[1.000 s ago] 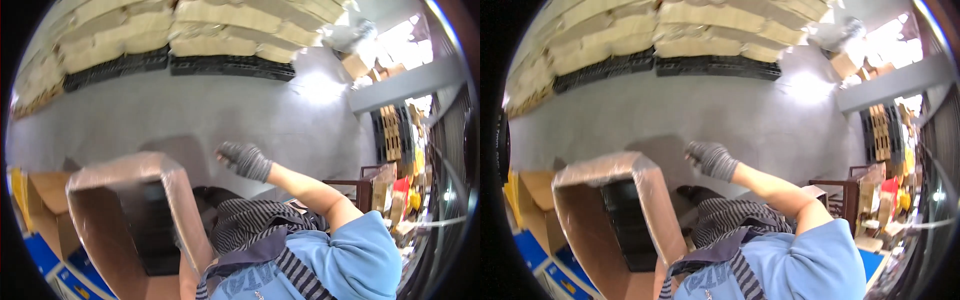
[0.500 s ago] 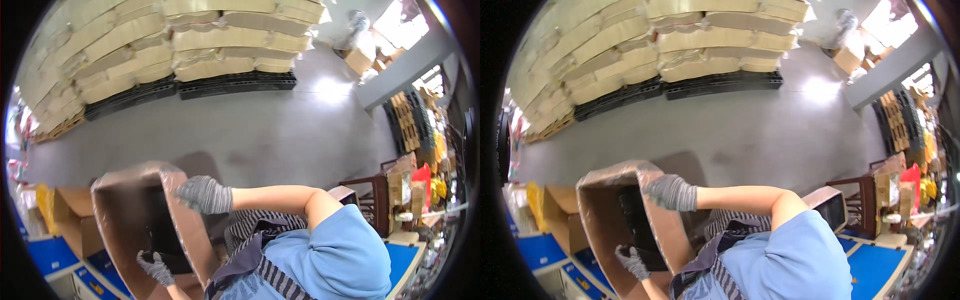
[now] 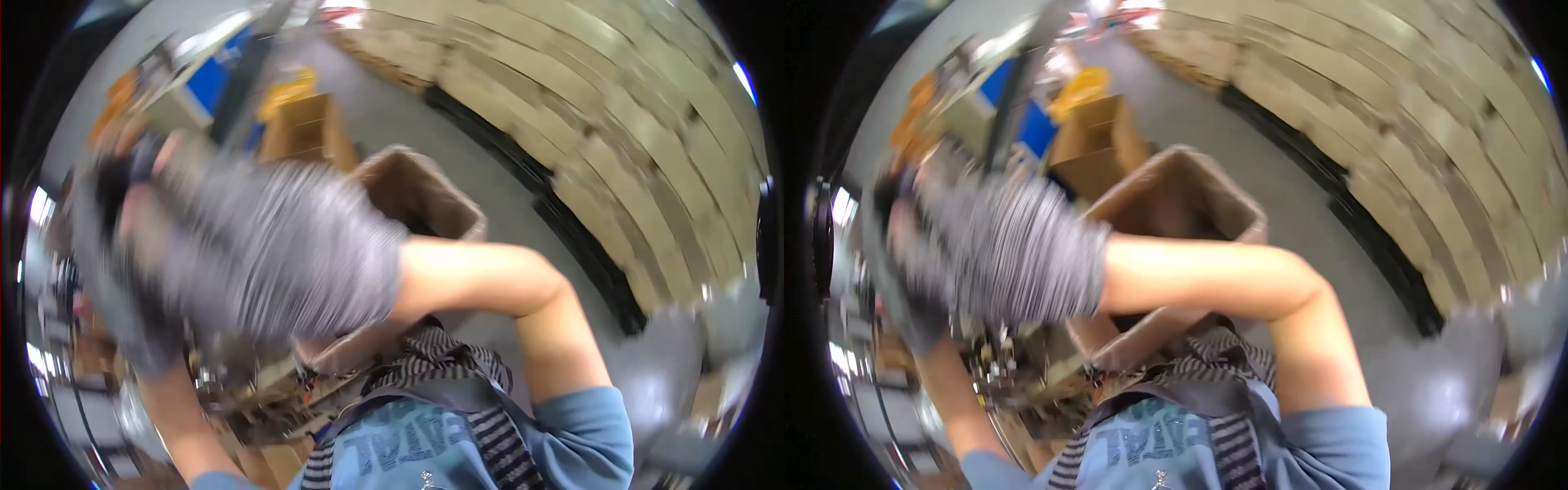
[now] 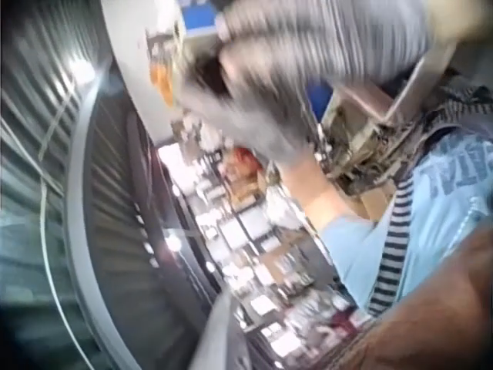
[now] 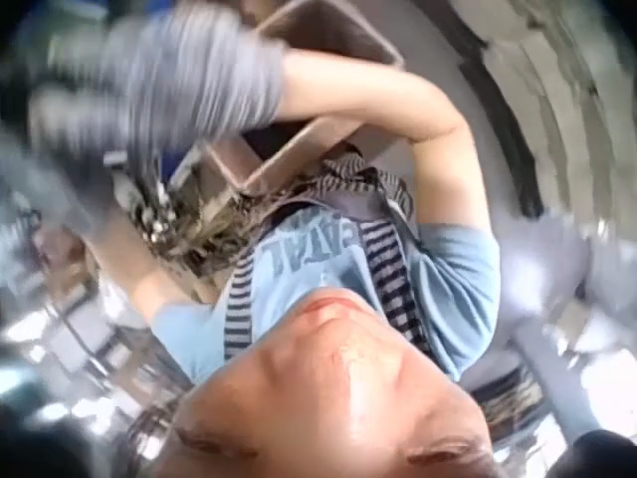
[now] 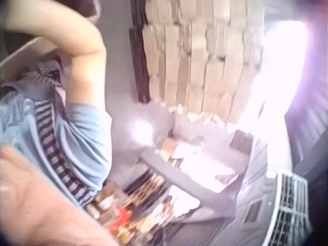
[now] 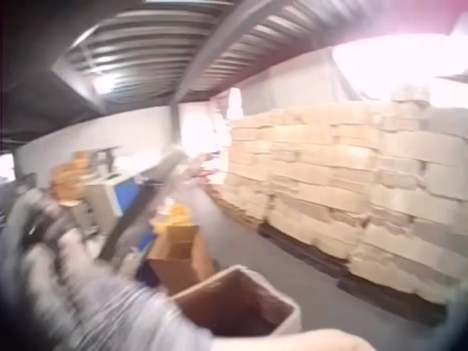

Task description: Packing manufactured black plastic parts into a lined shipping box in a factory environment.

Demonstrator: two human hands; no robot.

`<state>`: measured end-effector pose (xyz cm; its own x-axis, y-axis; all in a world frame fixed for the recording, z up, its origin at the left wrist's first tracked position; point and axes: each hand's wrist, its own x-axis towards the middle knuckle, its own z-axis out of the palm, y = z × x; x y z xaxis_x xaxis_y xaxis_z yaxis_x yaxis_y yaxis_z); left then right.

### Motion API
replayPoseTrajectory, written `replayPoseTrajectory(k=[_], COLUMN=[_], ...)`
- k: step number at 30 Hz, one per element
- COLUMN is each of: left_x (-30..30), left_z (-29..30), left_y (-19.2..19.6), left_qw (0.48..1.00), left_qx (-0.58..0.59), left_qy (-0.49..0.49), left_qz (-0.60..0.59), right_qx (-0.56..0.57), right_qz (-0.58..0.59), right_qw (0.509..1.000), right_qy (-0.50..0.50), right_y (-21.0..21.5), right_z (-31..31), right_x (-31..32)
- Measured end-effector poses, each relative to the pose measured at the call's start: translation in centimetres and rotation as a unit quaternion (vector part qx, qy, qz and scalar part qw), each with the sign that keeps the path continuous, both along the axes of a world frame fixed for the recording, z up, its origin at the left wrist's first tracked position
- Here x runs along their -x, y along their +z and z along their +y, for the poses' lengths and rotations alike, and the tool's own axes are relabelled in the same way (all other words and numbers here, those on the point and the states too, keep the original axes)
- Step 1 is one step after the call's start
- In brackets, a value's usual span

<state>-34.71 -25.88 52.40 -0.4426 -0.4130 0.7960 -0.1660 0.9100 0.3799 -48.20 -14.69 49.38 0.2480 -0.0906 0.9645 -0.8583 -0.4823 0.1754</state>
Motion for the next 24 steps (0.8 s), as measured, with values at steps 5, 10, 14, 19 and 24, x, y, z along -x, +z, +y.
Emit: replayPoseTrajectory(k=[5, 10, 14, 19, 24], left_x=[4.8, 14.1, 19.2, 23.7, 23.0], left_z=[-2.3, -16.1, -12.4, -12.5, -14.3], left_y=[11.8, 10.2, 12.8, 12.4, 10.5], left_qw=[0.939, 0.931, 0.913, 0.724, 0.701], left_qx=[-0.243, -0.23, -0.318, 0.243, 0.316], left_qy=[-0.242, -0.262, -0.188, 0.135, 0.133], left_qz=[0.029, 0.107, -0.171, -0.631, -0.625], right_qx=[-0.062, -0.241, -0.276, -0.42, -0.499], right_qz=[0.048, 0.001, 0.02, -0.003, 0.047], right_qw=[0.991, 0.934, 0.894, 0.804, 0.793], right_qy=[-0.105, -0.264, -0.351, -0.42, -0.346], right_y=[11.1, 16.3, 15.9, 15.9, 15.3], right_z=[-4.8, -10.0, -12.4, -15.3, -15.8], right_x=[4.3, 9.3, 13.9, 17.1, 17.4])
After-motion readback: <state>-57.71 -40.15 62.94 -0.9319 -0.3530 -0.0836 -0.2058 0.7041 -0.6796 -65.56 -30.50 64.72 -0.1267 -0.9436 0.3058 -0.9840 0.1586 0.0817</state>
